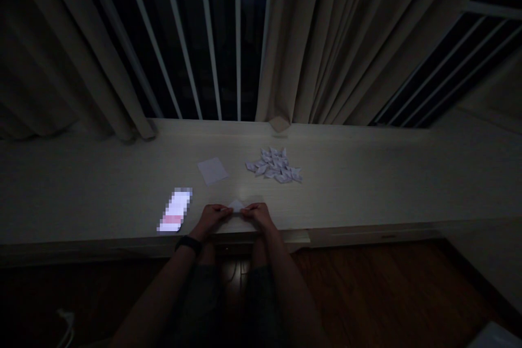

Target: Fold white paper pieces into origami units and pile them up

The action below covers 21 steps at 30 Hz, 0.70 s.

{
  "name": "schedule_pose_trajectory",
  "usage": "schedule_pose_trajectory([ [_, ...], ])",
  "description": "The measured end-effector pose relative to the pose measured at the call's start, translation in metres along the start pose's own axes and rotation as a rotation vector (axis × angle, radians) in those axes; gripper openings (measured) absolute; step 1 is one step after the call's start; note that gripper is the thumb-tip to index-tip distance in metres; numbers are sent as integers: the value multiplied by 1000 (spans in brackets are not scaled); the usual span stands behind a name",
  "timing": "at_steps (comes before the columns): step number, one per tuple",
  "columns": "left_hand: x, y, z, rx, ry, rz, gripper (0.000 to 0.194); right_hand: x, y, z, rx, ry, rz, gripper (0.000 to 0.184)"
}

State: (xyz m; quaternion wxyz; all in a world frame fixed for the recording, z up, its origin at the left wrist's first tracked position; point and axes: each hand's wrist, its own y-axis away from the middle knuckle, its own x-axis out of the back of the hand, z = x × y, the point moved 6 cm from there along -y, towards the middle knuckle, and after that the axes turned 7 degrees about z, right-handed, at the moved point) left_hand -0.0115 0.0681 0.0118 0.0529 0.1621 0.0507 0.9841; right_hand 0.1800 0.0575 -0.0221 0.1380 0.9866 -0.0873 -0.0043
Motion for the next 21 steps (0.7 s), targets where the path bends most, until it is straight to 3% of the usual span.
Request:
schedule_pose_trajectory([
  [7, -2, -4, -3, 15, 84, 39, 42, 0, -9, 6, 9, 54, 28, 28],
  [10, -2, -5, -4, 18, 147, 50, 56, -2, -8, 5, 18, 46, -16, 29],
  [13, -2, -4, -3, 6, 126, 36, 59, -2, -5, 3, -3, -9, -35, 32],
  [21, -4, -3, -5, 27, 150, 45, 62, -5, 1, -6, 46, -77, 61, 31],
])
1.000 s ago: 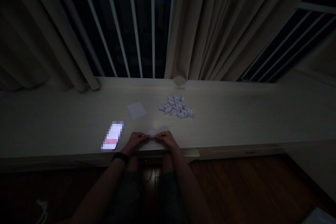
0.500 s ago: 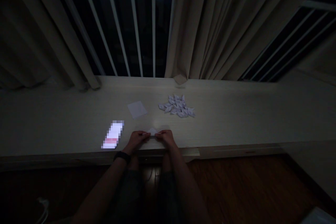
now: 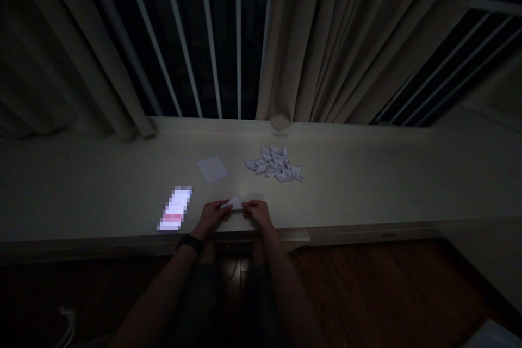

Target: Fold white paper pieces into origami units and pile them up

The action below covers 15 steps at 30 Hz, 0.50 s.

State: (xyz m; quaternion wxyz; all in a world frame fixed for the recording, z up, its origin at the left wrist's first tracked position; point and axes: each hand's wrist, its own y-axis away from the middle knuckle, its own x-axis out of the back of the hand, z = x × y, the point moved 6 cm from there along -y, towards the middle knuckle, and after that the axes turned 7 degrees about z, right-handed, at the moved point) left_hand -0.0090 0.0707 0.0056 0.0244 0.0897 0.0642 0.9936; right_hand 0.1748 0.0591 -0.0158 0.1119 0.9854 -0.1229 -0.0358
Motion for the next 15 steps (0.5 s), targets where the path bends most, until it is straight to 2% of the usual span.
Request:
schedule_pose_trajectory([
  [6, -1, -6, -12, 14, -3, 9, 62, -1, 1, 1, 20, -54, 11, 35],
  [11, 3, -3, -3, -50, -113, 9, 67, -2, -1, 4, 66, 30, 16, 36],
  [15, 4, 0, 3, -109, -200, 2, 42, -2, 0, 4, 78, 48, 16, 37],
])
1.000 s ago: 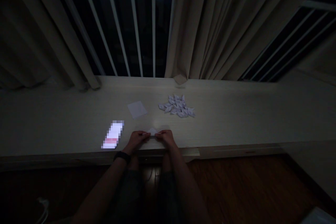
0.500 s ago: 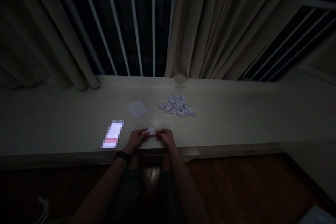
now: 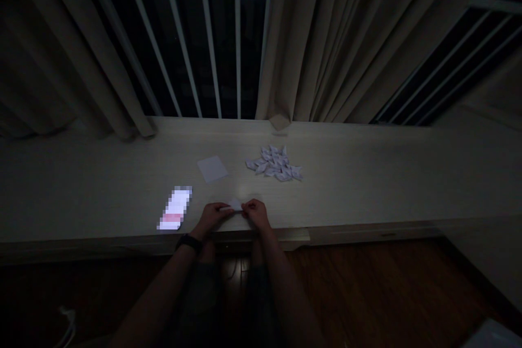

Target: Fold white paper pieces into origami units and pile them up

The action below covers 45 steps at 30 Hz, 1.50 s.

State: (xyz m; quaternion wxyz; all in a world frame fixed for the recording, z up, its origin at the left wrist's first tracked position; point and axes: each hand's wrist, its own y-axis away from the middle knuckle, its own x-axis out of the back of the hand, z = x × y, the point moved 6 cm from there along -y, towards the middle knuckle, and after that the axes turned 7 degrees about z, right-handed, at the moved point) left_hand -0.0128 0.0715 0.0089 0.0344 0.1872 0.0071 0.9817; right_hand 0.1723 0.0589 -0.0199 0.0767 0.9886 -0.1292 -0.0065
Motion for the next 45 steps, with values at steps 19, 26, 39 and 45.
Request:
schedule_pose_trajectory([
  [19, -5, -2, -11, 124, 207, 30, 42, 6, 5, -8, 51, 39, 2, 29],
  [26, -5, -1, -7, 130, 265, 18, 57, 2, 5, -5, 7, -47, 28, 33],
  [39, -3, 0, -9, 130, 180, -6, 54, 5, 7, -9, 17, -68, 39, 34],
  [45, -6, -4, -20, 192, 229, 15, 48, 5, 6, -6, 17, -62, 64, 33],
])
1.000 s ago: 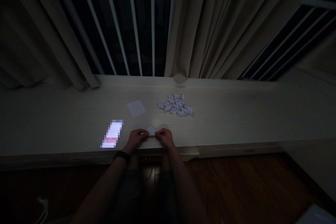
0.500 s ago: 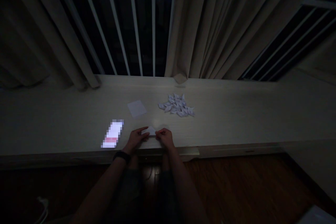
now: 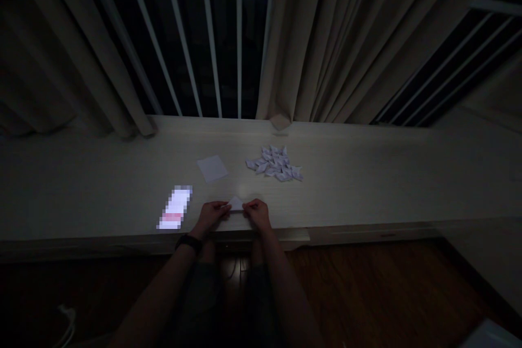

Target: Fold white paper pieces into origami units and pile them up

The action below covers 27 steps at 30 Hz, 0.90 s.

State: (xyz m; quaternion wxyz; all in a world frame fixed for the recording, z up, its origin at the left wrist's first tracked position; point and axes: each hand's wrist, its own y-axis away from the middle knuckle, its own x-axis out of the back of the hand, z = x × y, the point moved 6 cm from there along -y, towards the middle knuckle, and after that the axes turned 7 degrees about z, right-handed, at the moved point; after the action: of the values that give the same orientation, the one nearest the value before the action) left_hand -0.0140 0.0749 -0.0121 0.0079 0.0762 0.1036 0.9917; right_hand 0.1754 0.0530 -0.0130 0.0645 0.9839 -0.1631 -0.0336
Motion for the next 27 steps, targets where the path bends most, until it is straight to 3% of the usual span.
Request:
schedule_pose_trajectory([
  [13, 3, 4, 6, 11, 46, 25, 43, -2, 1, -2, -12, -92, 0, 45],
  [21, 1, 3, 1, 18, 59, -14, 48, 0, -1, 3, -23, -104, 7, 34],
  [27, -4, 6, 7, -19, -65, -108, 36, 3, -5, 9, -20, -77, -6, 32],
])
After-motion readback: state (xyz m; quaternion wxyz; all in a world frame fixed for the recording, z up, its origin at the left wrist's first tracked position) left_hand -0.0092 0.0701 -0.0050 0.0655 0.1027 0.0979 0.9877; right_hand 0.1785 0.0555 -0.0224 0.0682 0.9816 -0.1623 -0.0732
